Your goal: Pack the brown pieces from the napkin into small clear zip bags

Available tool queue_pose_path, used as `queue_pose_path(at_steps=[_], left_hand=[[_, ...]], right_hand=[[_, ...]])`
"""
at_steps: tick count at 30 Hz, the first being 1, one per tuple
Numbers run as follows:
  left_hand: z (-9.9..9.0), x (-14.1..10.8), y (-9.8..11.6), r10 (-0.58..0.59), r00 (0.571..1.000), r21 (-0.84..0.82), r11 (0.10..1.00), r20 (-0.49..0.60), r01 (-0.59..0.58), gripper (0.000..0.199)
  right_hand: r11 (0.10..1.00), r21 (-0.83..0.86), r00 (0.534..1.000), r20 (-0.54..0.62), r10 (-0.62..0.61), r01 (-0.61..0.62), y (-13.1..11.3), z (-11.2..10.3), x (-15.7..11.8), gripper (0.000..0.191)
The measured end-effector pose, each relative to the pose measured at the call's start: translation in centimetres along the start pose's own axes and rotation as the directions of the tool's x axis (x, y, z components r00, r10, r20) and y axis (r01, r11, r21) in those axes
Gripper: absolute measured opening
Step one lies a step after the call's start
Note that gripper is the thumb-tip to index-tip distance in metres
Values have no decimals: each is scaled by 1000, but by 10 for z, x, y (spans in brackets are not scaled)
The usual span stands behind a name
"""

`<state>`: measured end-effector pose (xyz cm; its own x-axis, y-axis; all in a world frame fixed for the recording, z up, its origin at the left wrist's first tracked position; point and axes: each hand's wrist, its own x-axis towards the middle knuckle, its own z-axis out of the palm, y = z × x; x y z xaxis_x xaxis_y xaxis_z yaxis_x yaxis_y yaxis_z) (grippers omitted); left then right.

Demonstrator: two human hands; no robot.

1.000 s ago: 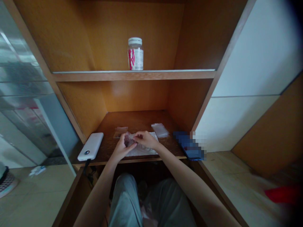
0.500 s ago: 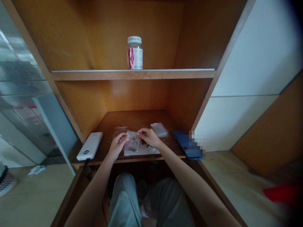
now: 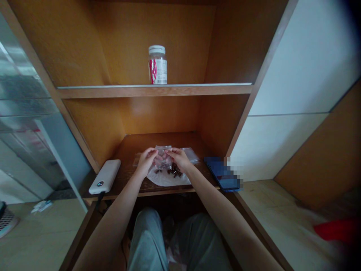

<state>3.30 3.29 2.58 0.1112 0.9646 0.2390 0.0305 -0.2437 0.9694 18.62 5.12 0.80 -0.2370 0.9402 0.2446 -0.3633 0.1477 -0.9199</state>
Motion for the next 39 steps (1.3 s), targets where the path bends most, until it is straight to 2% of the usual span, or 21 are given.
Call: queue_pose_path(at_steps=[4,7,12,19,25,32,39], left_hand=[[5,11,-10,34,999,7,999,-11,-34,30],[6,13,-19,78,997,36,996,4,-78,30],[4,6,-29,52,999,2,999,6,-52,32],[5,2,-26,-3,1000,-48,999,-1,3,34],[4,-1,-28,17,1000,-33,999,19,-16,33],[3,-1,-28,5,1000,-46,999,-5,-5,32],[4,-3,-27,-32,999,-64,997,25,33,31]], right_hand=[[996,-60,997,-21,-70,69,9,-10,11,24],[986,-75,985,-81,-155,149,17,-14,11,24],[972,-131,967,-140,-215,197,23,-15,6,24],[956,-217,965,-124,-229,199,29,-20,5,25],[960,-214,975,-91,-205,182,26,-17,-1,28],[960,-238,979,-98,-176,149,23,-16,-4,31],[961,-226,981,-81,-179,157,23,-15,-3,31]])
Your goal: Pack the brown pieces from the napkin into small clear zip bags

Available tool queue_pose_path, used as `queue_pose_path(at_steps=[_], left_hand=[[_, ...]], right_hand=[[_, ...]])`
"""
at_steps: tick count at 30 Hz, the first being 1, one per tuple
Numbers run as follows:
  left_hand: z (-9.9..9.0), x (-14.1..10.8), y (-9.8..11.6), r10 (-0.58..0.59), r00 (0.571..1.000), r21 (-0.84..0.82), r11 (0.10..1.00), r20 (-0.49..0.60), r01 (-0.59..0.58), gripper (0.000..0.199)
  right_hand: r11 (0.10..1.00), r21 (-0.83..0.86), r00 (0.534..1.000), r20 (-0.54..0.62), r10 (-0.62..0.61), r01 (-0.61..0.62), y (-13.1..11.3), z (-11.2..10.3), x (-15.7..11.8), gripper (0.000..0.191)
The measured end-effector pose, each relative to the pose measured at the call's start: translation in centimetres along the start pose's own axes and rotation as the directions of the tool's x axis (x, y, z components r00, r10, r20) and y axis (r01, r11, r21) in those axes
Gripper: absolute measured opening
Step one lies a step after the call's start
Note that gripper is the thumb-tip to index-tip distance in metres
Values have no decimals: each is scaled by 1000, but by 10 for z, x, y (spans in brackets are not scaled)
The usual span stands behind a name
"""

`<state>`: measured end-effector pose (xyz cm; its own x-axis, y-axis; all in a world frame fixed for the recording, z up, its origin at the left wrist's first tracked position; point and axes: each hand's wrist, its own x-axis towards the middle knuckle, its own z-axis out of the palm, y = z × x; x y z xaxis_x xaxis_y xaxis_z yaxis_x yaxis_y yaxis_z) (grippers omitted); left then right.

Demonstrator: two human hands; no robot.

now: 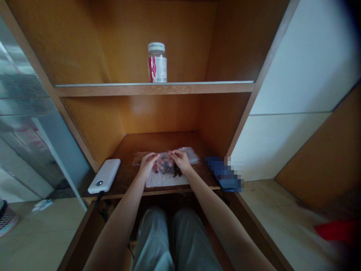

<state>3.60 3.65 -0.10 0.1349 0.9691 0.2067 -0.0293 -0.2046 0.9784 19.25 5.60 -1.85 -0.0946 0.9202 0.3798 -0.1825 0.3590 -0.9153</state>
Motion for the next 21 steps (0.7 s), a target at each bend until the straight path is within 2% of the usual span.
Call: queue_pose_path(at_steps=[10,21], left_hand=[[-1,-1,-3,-6,999,72,997,32,4,32],[1,0,-4,5,1000,82,997,-3,-5,29]], right_hand=[[999,3,999,40,32,-32,6,2,-1,32],[999,-2,997,61,42,-42,7,2,-2,31]])
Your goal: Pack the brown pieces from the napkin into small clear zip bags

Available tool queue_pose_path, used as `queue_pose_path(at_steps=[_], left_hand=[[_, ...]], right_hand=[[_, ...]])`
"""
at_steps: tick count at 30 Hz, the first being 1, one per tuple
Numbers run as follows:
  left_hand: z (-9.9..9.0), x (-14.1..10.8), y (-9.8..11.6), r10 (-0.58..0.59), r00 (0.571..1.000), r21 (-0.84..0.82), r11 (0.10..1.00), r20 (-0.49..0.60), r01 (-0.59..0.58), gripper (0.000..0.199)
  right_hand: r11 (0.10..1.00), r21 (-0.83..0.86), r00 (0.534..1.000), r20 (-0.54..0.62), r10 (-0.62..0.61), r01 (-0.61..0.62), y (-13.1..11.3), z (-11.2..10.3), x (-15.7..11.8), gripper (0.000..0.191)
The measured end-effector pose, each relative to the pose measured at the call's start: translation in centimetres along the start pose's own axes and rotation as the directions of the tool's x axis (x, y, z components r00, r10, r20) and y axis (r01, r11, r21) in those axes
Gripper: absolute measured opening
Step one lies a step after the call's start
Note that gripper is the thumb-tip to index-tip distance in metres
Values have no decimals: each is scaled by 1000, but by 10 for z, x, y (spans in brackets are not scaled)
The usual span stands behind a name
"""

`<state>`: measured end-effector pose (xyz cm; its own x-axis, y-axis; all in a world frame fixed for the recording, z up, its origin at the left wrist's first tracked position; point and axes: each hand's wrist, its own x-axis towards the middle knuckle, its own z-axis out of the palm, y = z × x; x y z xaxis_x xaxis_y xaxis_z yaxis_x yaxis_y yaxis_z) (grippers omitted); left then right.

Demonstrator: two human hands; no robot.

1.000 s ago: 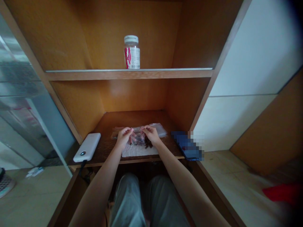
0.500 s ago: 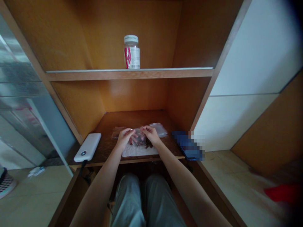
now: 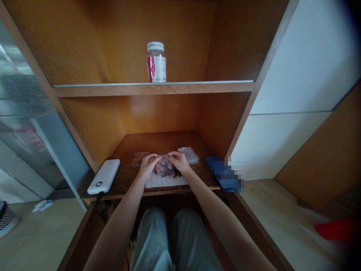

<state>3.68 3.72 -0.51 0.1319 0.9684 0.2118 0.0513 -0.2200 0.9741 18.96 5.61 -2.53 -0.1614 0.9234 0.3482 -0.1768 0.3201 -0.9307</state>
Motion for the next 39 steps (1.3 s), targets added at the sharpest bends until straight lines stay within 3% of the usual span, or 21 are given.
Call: queue_pose_path(at_steps=[6,18,39], left_hand=[[2,-6,8,-10,994,37,999,111,6,28],[2,-4,6,-14,992,29,1000,124,10,23],[0,0,-1,17,1000,42,999,22,-18,22]], right_hand=[[998,-61,998,57,-20,23,-7,3,-5,26],[993,-111,995,87,-42,51,-6,2,-6,22],[995,21,993,67,-98,97,-11,3,-6,27]])
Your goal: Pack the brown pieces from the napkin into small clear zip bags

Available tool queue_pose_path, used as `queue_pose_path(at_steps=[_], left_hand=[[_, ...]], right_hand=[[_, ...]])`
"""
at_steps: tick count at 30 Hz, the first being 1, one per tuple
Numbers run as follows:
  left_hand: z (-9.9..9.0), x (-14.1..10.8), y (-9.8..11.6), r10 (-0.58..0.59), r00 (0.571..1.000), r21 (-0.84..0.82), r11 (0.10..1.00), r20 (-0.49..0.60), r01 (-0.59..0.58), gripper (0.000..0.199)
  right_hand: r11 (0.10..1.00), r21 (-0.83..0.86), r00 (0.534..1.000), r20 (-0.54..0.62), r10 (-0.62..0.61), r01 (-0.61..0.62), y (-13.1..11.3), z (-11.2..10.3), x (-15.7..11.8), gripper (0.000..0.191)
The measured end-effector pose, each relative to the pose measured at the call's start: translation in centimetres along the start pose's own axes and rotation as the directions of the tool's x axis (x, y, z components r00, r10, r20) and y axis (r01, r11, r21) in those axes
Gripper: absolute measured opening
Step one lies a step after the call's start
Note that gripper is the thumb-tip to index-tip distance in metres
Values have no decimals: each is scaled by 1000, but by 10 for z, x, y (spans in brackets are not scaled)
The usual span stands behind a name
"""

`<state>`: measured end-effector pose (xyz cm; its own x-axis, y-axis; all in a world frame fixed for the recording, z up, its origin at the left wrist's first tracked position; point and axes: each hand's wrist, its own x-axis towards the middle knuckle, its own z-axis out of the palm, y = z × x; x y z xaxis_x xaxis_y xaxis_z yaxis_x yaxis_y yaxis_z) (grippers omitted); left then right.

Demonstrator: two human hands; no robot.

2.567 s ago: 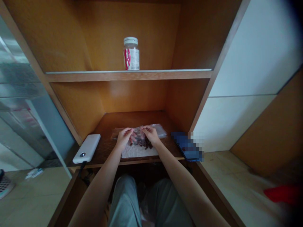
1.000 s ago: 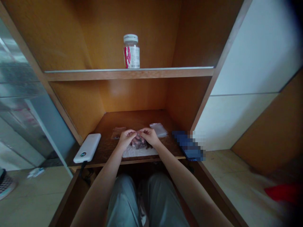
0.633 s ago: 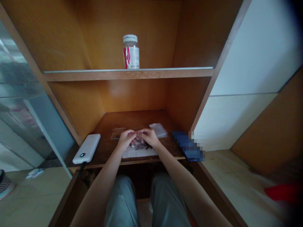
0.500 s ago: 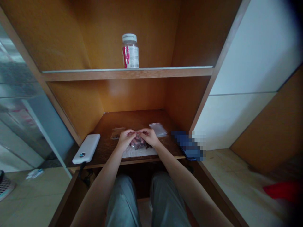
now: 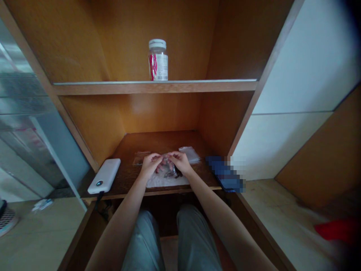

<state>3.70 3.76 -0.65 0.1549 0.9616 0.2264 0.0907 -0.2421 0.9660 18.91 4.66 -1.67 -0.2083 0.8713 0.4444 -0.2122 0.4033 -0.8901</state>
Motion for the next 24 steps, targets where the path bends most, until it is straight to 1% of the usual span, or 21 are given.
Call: queue_pose_path(at_steps=[4,8,13,17,21,24], left_hand=[[-1,0,0,19,999,24,1000,-29,-18,20],[-1,0,1,5,998,21,1000,-56,-4,19],[0,0,2,-1,998,22,1000,-61,2,19],[0,0,3,6,996,14,1000,-91,-5,20],[0,-1,4,11,995,0,1000,-98,-11,18],[-1,-1,4,25,993,-14,1000,-113,-26,18]], right_hand=[[1000,-13,1000,-13,-4,3,1,-1,0,27],[1000,-7,1000,-24,14,-14,3,-1,0,26],[1000,0,997,-76,20,-20,3,-2,0,26],[999,-1,997,-70,44,-44,-1,-1,-2,27],[997,-25,994,-81,75,-77,-3,0,-2,28],[997,-43,993,-98,60,-64,-3,-1,-1,28]])
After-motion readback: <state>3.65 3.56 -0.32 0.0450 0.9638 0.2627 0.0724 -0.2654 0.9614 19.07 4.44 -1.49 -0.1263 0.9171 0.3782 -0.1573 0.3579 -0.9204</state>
